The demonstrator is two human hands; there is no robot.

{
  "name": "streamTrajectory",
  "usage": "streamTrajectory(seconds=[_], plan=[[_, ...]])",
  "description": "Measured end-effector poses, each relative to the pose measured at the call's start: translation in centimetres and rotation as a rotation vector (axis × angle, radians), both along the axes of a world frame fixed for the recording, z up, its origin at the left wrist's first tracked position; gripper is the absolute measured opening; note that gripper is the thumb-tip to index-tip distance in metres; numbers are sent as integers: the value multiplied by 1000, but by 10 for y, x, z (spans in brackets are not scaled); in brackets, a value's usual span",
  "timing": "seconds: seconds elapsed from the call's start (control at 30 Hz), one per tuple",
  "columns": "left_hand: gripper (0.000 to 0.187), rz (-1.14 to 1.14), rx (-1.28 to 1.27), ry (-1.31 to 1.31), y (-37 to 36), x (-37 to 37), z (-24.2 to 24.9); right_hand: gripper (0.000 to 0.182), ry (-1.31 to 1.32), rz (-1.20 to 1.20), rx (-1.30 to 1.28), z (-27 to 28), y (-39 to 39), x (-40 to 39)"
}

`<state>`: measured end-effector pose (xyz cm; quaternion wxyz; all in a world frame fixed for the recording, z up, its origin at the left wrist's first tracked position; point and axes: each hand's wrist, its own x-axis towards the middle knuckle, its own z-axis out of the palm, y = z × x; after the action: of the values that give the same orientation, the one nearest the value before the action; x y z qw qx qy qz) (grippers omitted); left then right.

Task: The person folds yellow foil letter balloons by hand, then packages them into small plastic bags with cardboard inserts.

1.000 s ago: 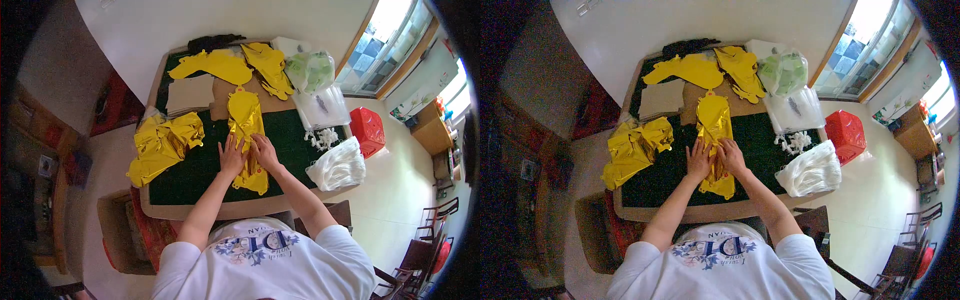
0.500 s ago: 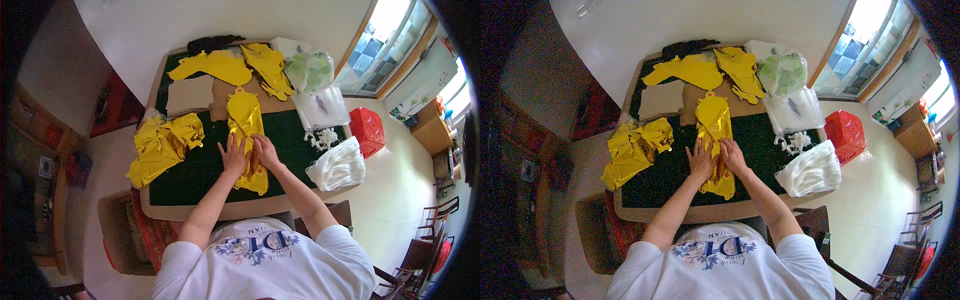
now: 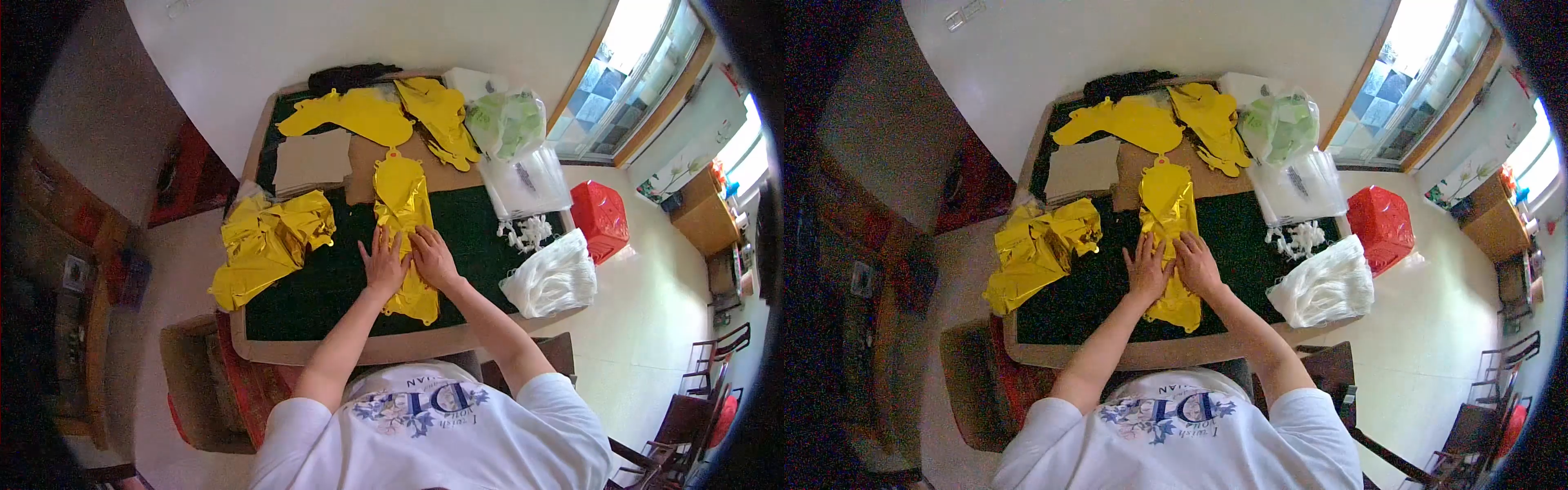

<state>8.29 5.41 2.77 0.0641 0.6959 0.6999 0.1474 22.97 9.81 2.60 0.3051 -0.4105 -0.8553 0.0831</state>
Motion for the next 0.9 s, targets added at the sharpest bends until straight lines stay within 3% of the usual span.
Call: streamTrajectory(seconds=[0.27, 0.4, 0.47, 0.63, 0.9], plan=[[34, 127, 293, -268, 59, -58, 7, 31, 29, 7, -17, 7, -5, -1], [34, 27, 265, -142, 92, -76, 34, 30, 54, 20, 26, 5, -4, 0], [31, -72, 90, -64, 102, -77, 51, 29, 75, 34, 12, 6, -4, 0], [27, -128, 86, 84, 134, -82, 43, 39, 28, 44, -43, 10, -6, 2], [20, -134, 54, 150, 151, -78, 36, 33, 28, 41, -71, 5, -5, 5]])
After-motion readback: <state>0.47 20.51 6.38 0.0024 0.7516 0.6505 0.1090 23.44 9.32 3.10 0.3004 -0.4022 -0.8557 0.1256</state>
